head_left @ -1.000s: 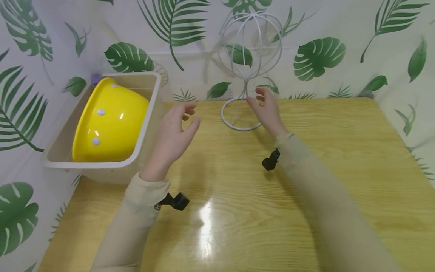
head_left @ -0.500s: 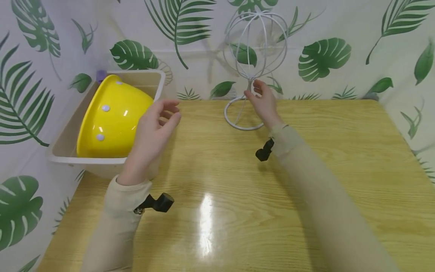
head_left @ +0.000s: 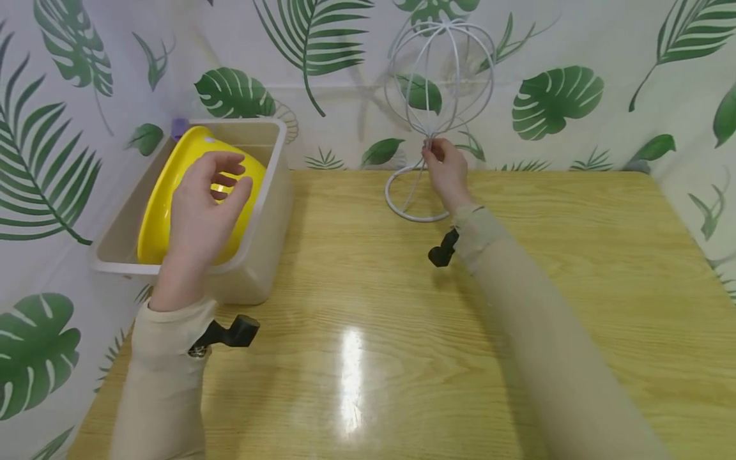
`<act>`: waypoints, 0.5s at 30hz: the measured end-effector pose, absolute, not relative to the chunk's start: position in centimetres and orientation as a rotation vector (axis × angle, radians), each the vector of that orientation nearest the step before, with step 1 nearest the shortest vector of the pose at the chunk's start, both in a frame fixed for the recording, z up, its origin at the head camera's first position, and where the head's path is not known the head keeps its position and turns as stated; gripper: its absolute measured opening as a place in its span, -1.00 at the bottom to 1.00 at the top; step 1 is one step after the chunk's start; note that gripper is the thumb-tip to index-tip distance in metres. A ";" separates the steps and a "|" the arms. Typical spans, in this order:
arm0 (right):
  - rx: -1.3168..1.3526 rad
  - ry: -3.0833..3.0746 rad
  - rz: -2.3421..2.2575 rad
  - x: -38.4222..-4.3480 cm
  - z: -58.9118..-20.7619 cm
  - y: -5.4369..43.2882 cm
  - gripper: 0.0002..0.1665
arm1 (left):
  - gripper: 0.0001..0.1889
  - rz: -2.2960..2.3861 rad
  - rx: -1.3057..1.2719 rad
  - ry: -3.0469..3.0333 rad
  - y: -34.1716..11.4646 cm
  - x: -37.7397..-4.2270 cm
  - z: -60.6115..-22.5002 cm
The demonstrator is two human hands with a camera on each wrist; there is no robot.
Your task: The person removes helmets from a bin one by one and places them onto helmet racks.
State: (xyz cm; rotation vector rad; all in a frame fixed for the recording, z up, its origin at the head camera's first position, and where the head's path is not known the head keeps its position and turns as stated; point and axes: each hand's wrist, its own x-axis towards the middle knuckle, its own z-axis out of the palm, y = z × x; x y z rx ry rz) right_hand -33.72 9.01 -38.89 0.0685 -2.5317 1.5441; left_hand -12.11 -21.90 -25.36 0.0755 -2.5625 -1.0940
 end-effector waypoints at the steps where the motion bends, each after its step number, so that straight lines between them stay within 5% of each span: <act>1: 0.073 -2.543 1.519 -33.8 -38.9 9.0 -0.69 | -0.61 -1.080 0.092 -2.568 -22.2 -12.1 -25.2; 15: 0.144 -2.593 1.394 -34.1 -39.4 9.1 -0.73 | -0.49 -0.787 0.340 -2.706 -26.7 -13.1 -24.4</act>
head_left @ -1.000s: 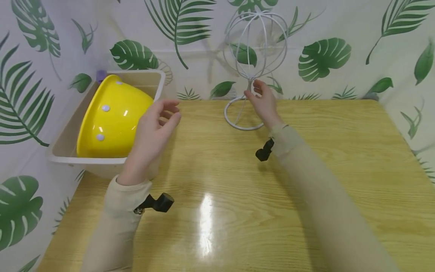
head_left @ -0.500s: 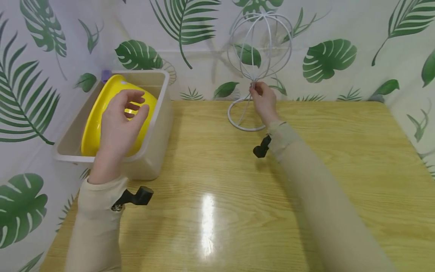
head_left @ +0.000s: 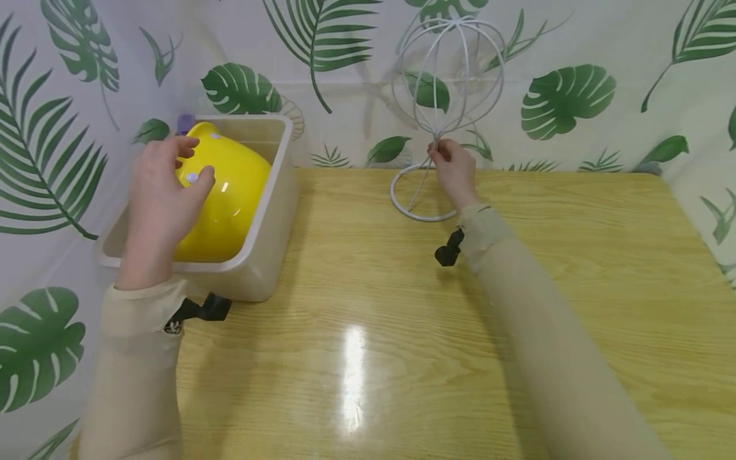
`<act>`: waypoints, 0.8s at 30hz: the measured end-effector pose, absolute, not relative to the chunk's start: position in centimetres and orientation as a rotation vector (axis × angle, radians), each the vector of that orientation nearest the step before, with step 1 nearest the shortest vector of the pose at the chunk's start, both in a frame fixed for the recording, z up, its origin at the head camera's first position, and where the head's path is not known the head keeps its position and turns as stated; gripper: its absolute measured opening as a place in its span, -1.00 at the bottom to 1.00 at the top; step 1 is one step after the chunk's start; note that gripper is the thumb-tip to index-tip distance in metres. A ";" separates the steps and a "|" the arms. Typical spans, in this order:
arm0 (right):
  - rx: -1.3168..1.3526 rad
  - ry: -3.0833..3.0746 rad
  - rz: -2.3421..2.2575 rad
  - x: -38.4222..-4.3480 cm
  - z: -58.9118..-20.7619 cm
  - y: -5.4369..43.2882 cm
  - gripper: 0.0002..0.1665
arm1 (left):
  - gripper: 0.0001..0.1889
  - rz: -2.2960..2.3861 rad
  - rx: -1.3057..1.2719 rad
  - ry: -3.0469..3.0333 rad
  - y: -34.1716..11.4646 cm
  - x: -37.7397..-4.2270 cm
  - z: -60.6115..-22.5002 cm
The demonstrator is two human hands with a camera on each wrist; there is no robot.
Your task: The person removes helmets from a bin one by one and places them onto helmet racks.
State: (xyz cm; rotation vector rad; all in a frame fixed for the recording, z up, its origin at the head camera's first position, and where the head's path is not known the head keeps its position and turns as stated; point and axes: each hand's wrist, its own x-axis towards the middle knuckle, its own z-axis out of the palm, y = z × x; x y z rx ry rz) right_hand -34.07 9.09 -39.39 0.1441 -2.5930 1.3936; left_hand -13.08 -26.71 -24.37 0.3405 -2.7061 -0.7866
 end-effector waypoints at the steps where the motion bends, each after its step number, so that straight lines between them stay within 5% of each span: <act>1: 0.147 -2.591 1.393 -34.1 -39.4 9.1 -0.73 | -0.48 -0.753 0.369 -2.712 -27.0 -13.2 -24.4; 24: 0.187 -2.576 1.383 -34.1 -39.7 9.2 -0.72 | -0.39 -0.963 0.573 -2.817 -31.7 -14.3 -26.9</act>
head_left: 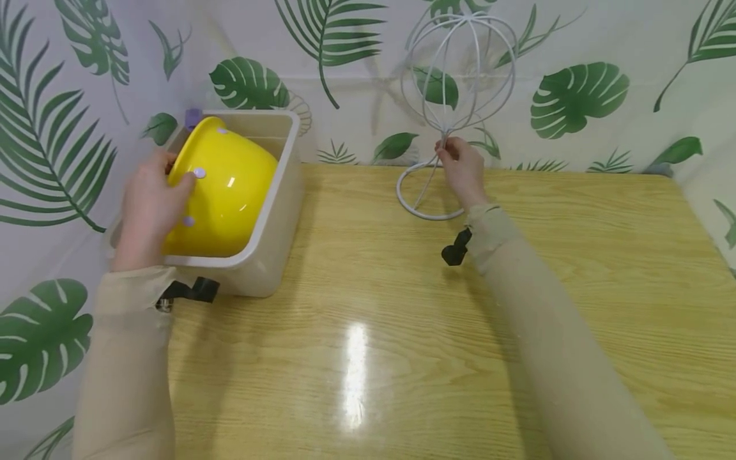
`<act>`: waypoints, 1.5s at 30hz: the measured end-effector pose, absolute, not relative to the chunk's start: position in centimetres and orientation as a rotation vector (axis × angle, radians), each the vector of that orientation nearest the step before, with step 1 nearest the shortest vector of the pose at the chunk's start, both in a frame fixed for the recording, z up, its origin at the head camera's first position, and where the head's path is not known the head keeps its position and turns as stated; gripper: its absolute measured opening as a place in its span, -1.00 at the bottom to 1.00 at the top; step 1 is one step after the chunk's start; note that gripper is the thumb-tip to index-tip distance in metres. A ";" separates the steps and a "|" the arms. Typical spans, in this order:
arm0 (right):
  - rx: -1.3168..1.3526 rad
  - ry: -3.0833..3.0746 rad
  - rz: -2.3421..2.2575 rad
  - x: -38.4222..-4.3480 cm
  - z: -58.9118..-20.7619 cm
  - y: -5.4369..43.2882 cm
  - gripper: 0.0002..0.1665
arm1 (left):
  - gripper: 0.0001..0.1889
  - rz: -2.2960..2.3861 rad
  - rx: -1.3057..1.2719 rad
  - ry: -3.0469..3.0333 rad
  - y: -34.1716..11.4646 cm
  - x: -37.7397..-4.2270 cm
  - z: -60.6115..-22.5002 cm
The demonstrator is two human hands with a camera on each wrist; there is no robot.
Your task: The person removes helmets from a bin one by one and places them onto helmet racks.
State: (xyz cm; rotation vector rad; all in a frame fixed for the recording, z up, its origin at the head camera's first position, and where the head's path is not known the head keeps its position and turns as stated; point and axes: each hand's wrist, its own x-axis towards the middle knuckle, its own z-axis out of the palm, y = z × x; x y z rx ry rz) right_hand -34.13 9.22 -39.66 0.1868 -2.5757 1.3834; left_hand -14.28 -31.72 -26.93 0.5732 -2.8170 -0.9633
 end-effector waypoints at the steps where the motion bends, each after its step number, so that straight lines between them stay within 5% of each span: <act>1: 0.184 -2.576 1.385 -34.1 -39.7 9.3 -0.72 | -0.40 -0.966 0.573 -2.818 -31.8 -14.4 -27.0; 14: 0.169 -2.600 1.399 -34.2 -39.2 9.7 -0.72 | -0.27 -1.088 0.515 -2.901 -32.8 -15.7 -28.0; 45: 0.262 -2.578 1.356 -34.2 -40.0 9.4 -0.76 | -0.40 -0.764 0.541 -2.816 -31.5 -15.8 -27.0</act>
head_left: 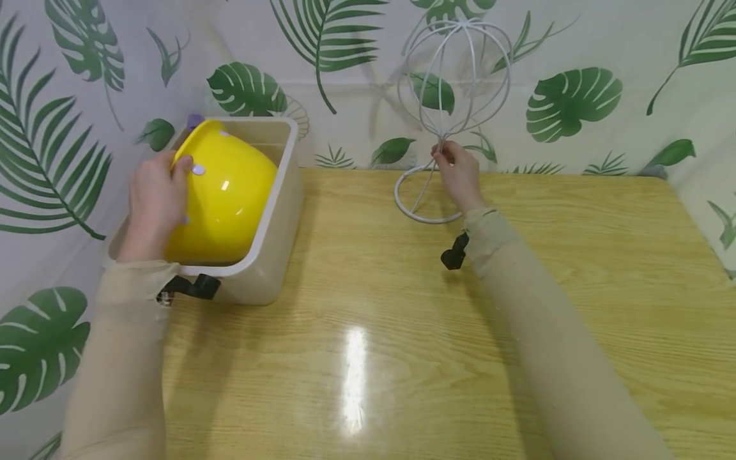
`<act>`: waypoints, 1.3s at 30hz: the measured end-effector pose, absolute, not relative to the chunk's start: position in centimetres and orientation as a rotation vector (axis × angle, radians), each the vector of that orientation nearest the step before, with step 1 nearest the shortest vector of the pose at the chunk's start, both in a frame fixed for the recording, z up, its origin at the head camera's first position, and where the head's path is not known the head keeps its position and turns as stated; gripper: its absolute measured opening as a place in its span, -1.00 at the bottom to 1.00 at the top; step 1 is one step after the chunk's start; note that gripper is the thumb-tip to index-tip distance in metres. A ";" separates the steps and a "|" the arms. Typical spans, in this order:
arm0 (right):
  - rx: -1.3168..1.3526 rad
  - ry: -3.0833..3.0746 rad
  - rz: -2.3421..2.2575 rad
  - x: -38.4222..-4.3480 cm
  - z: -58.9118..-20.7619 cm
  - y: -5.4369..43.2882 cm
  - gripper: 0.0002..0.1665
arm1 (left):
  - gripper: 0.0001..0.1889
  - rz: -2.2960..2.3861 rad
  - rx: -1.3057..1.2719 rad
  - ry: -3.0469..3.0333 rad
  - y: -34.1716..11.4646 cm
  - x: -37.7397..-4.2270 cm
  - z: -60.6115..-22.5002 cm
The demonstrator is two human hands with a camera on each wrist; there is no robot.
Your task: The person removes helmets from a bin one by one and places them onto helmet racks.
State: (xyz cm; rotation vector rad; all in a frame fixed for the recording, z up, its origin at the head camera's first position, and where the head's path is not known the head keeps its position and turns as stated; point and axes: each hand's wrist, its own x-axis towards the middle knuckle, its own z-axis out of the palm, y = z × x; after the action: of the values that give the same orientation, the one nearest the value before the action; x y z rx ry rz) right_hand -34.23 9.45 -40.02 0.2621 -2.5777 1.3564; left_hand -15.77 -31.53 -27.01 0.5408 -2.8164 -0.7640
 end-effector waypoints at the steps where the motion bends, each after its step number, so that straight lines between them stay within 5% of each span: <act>1: 0.260 -2.581 1.353 -34.2 -40.0 9.4 -0.76 | -0.40 -0.770 0.544 -2.816 -31.5 -15.8 -26.9; 39: 0.254 -2.588 1.358 -34.3 -39.7 9.4 -0.75 | -0.46 -0.913 0.682 -2.329 -31.1 -13.4 -18.1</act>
State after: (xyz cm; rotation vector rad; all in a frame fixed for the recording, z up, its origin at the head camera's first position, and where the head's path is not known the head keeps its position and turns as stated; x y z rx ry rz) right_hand -34.30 9.37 -39.74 0.2544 -2.5877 1.3582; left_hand -13.37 -31.13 -18.06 0.6818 -2.3292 -0.9132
